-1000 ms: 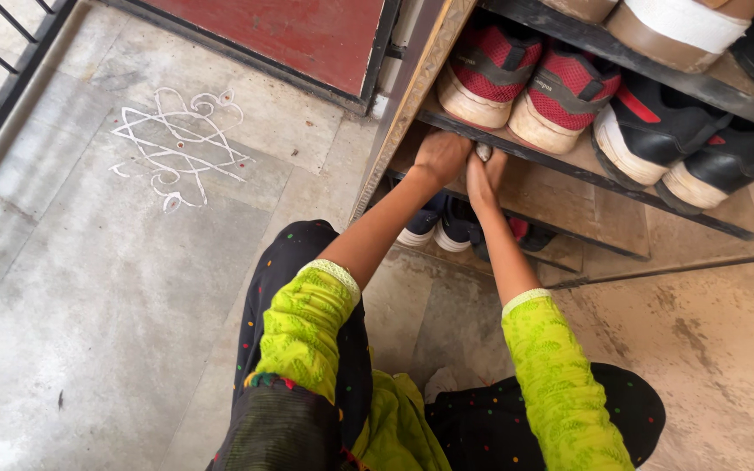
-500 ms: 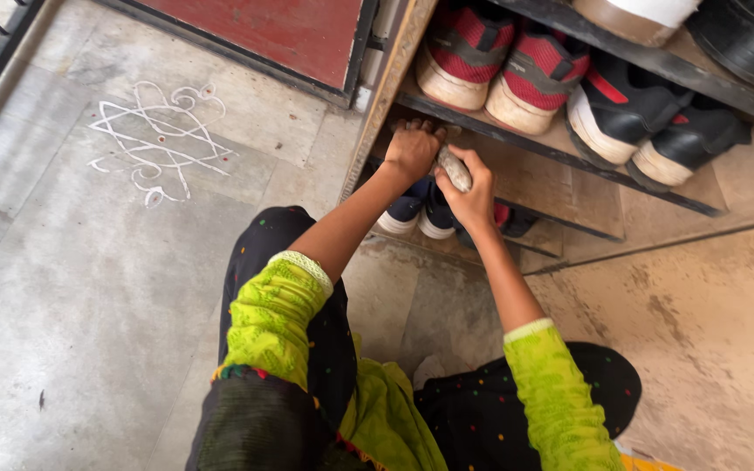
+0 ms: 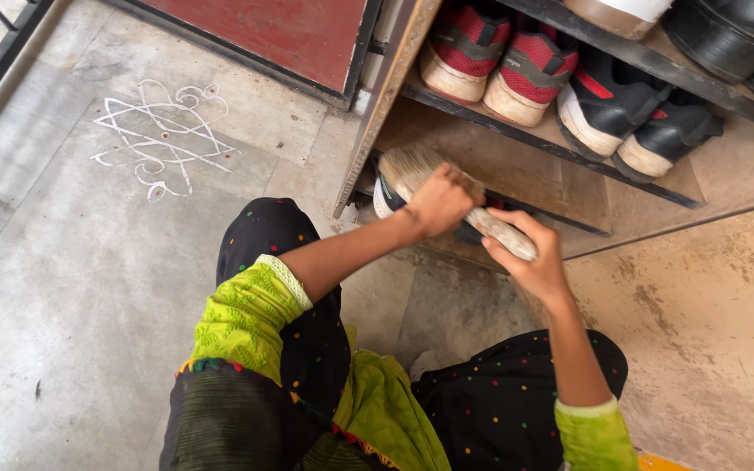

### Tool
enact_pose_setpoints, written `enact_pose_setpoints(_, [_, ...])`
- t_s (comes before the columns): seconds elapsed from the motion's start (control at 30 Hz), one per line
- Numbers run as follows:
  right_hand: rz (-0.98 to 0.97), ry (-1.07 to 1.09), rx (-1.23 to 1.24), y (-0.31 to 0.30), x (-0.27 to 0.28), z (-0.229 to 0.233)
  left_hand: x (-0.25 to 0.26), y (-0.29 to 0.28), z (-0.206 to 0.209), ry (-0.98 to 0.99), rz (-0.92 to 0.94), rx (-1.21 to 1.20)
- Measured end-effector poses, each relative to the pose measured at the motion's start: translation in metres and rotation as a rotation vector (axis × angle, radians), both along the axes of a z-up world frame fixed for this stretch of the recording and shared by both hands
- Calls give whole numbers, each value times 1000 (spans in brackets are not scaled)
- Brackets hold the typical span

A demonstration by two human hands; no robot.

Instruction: The person sits on the floor and cleans a pair of black sneakers using a cloth and a brush. They wipe the exterior and interior of the shoes, then brush the inside of the shoe rack before placing the shoes back on the shelf.

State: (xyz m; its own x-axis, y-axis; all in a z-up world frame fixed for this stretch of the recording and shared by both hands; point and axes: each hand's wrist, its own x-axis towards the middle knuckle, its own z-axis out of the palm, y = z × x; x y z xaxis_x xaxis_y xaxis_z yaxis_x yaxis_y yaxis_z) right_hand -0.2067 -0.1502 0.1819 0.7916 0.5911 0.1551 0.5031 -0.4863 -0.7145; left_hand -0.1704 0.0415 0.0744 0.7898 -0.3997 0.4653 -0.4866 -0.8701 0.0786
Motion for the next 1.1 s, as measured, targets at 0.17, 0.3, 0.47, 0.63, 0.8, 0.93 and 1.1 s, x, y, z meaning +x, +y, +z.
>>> enact_pose_setpoints(0.17, [-9, -234, 67, -1, -19, 7, 11, -10, -3, -59, -29, -46])
enact_pose_setpoints(0.3, [-39, -324, 192, 30, 0, -24, 48, 20, -18, -152, 1, -20])
enact_pose_setpoints(0.47, [-104, -158, 139, 67, 26, -56, 60, 45, -29, 337, 177, 111])
enact_pose_setpoints(0.63, [-39, -69, 151, 39, 25, -37, 43, 45, -14, 157, 52, 86])
enact_pose_setpoints(0.8, [57, -47, 185, -6, 1, 2, 17, 15, 9, 139, -135, 11])
enact_pose_setpoints(0.93, [75, -377, 117, -13, -2, -7, 28, 7, -1, -165, -129, -18])
enact_pose_setpoints(1.1, [147, -488, 128, 20, 51, -57, 72, 16, -27, 80, 151, 57])
